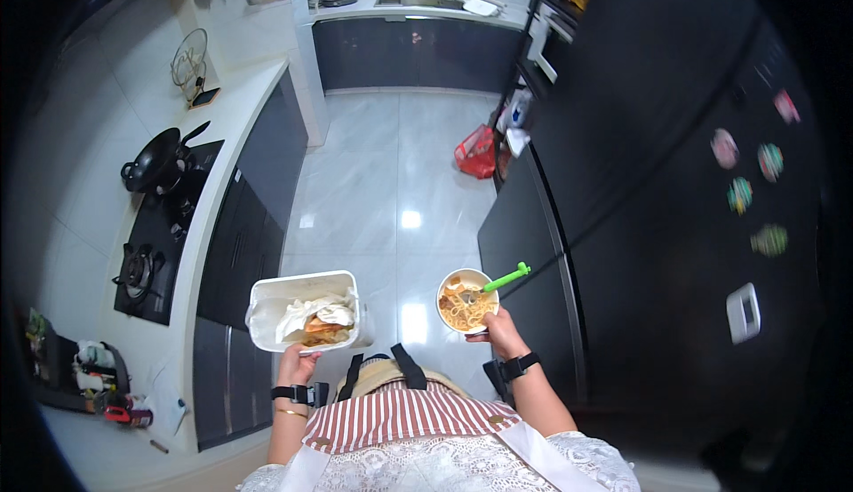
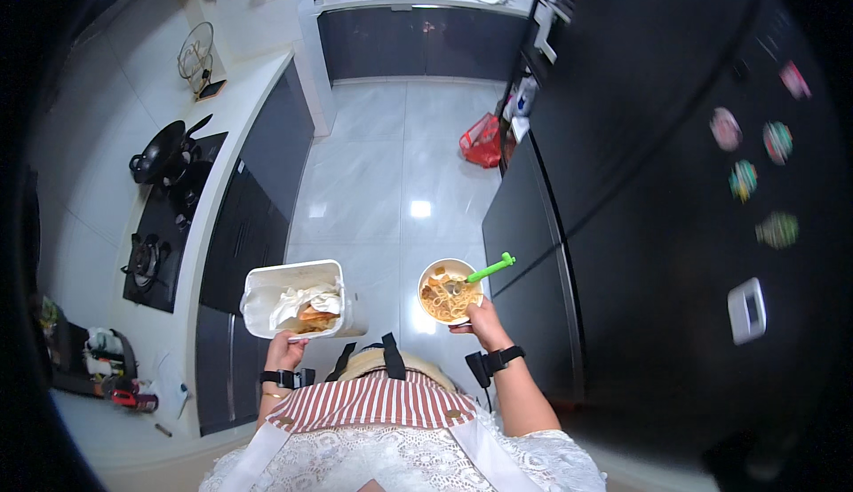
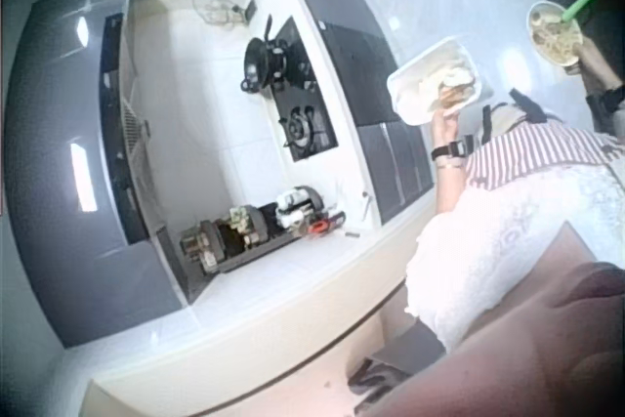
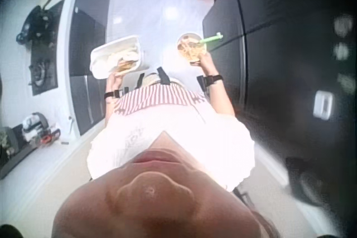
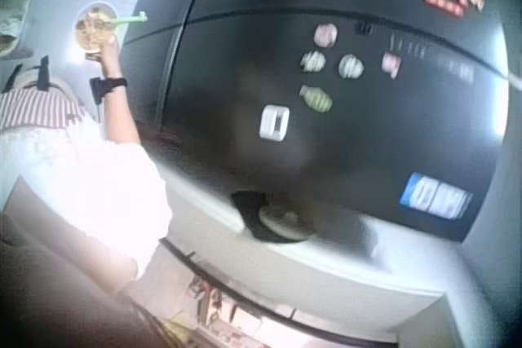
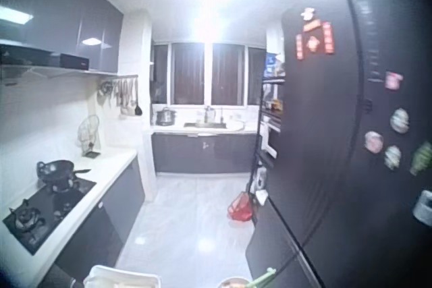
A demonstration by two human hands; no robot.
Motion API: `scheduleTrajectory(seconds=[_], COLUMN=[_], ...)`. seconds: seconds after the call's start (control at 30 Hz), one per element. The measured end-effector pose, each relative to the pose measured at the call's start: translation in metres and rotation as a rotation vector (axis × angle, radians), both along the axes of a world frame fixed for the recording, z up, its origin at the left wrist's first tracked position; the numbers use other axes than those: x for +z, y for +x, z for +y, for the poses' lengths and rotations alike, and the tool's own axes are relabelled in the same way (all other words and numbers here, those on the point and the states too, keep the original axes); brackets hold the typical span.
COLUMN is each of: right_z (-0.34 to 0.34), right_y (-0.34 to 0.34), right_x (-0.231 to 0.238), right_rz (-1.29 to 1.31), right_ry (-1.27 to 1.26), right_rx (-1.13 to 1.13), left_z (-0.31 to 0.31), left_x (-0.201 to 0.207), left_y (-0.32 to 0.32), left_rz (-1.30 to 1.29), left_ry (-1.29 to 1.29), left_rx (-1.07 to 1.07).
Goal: The person clears a dining table by removing food scraps and used containers, then wipes the surface with a cloth. They carry items to the kitchen, discard food waste, and return to wipe the table and stove area with a spray bottle and cloth.
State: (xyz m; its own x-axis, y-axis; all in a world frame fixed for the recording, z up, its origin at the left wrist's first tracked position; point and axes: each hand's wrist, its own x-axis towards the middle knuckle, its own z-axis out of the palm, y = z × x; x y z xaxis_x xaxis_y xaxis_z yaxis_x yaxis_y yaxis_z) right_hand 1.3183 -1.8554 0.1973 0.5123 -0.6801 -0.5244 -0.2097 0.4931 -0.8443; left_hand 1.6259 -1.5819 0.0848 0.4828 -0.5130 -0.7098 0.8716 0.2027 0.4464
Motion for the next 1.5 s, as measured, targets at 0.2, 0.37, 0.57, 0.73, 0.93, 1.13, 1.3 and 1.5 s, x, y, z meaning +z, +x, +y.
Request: scheduleTrajectory(seconds=[0.2, 0.37, 0.57, 0.73, 0.93, 1.13, 1.3, 1.5], right_z=[-0.153, -0.264, -0.403, -0.527, -0.662, -0.792, -0.892, -1.003], right_y=[0.084, 0.137, 0.196, 0.249, 0.331, 0.404, 0.456, 0.505], right_x=[-0.013, -0.003, 0.004, -0.017, -0.007, -0.014, -0.029, -0.026], right_rz=[-0.01, -0.002, -0.032, -0.082, -0.038, -0.073, -0.067, -0.081], right_ry=[-0.017, 0.008, 0.054, 0.038, 0.057, 0.059, 0.063, 0.07], right_rx=[-0.054, -0.182, -0.244, -0.235, -0.117, -0.129, -0.186, -0.238], left_z=[-0.132, -0.276, -0.444, -0.58, -0.692, -0.821, -0.947, -1.1], left_x=[-0.017, 0.011, 0.048, 0.044, 0.051, 0.032, 0.012, 0.027], left_y=[0.097, 0.17, 0.249, 0.308, 0.366, 0.428, 0.488, 0.565], left_rz=[0.054, -0.096, -0.126, -0.092, -0.029, -0.05, -0.119, -0.164], left_ry=[0.019, -0.031, -0.064, -0.089, -0.028, 0.11, 0.164, 0.046], left_rx=[-0.018, -0.096, -0.162, -0.101, -0.02, -0.046, -0.157, -0.354])
